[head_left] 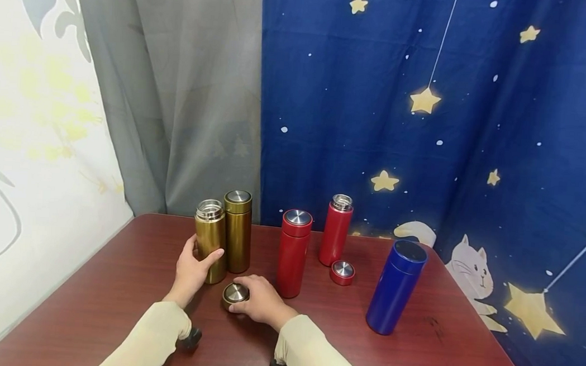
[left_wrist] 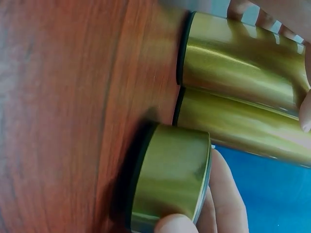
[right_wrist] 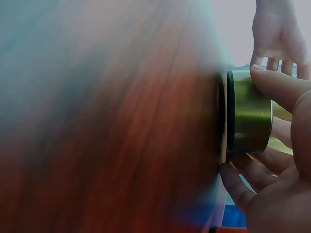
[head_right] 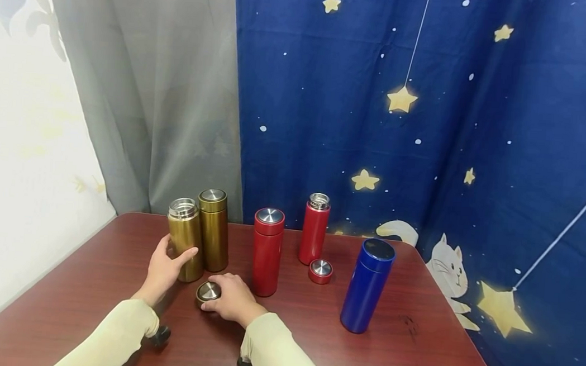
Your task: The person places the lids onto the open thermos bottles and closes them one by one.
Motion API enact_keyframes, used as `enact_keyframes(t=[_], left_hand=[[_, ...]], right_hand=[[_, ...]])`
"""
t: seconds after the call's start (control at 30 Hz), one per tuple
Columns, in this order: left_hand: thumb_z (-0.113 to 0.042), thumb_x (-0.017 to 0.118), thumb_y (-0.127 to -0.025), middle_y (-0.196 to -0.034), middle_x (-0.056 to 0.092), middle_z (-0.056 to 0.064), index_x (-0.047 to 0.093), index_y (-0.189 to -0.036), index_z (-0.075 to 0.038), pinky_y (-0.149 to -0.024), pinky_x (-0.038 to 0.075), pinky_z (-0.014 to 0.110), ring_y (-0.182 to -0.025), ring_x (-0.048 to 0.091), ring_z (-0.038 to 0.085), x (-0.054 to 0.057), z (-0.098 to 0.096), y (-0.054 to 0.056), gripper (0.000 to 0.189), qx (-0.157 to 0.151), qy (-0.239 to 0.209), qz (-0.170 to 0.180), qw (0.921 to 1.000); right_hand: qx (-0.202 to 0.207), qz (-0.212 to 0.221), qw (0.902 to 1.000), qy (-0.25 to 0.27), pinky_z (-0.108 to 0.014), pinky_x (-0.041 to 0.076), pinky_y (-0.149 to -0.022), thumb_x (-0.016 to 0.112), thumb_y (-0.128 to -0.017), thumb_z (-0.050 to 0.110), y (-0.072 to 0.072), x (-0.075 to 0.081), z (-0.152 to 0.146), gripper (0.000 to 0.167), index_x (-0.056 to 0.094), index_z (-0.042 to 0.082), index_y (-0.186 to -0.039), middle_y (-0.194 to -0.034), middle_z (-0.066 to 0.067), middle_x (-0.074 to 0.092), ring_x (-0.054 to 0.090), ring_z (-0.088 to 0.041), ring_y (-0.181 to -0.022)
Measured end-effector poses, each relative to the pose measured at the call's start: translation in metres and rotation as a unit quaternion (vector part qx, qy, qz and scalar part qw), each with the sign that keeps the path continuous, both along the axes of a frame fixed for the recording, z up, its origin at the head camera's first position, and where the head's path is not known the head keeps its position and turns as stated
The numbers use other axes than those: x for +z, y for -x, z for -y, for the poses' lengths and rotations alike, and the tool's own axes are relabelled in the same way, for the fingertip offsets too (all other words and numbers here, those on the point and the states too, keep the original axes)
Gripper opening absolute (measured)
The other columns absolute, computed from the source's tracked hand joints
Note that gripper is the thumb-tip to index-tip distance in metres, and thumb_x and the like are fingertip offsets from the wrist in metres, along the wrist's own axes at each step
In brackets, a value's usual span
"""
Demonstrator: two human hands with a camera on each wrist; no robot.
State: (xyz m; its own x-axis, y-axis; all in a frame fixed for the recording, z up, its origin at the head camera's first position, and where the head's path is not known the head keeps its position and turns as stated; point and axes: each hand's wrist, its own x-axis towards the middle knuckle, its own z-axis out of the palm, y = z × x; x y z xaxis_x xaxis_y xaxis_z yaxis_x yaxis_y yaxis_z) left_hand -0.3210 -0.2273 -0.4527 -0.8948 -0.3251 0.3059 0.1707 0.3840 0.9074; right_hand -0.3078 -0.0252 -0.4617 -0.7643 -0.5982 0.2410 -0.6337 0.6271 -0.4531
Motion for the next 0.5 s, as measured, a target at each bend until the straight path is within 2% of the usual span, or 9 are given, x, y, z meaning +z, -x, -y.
enact_keyframes(t=[0.5], left_hand=[[-0.038, 0.078, -0.083, -0.134, 0.048, 0.019, 0.034, -0.146, -0.006, -0.099, 0.038, 0.046, -0.119, 0.047, 0.033, 0.0, -0.008, -0.009, 0.084, -0.011, 0.004, -0.005, 0.9999]], right_hand=[[-0.006, -0.035, 0.9959, 0.084, -0.025, 0.048, -0.089, 0.081, -0.079, 0.03, -0.002, 0.007, -0.025, 0.056, 0.064, 0.008, -0.127, -0.115, -0.003, 0.065, 0.058, -0.014, -0.105]])
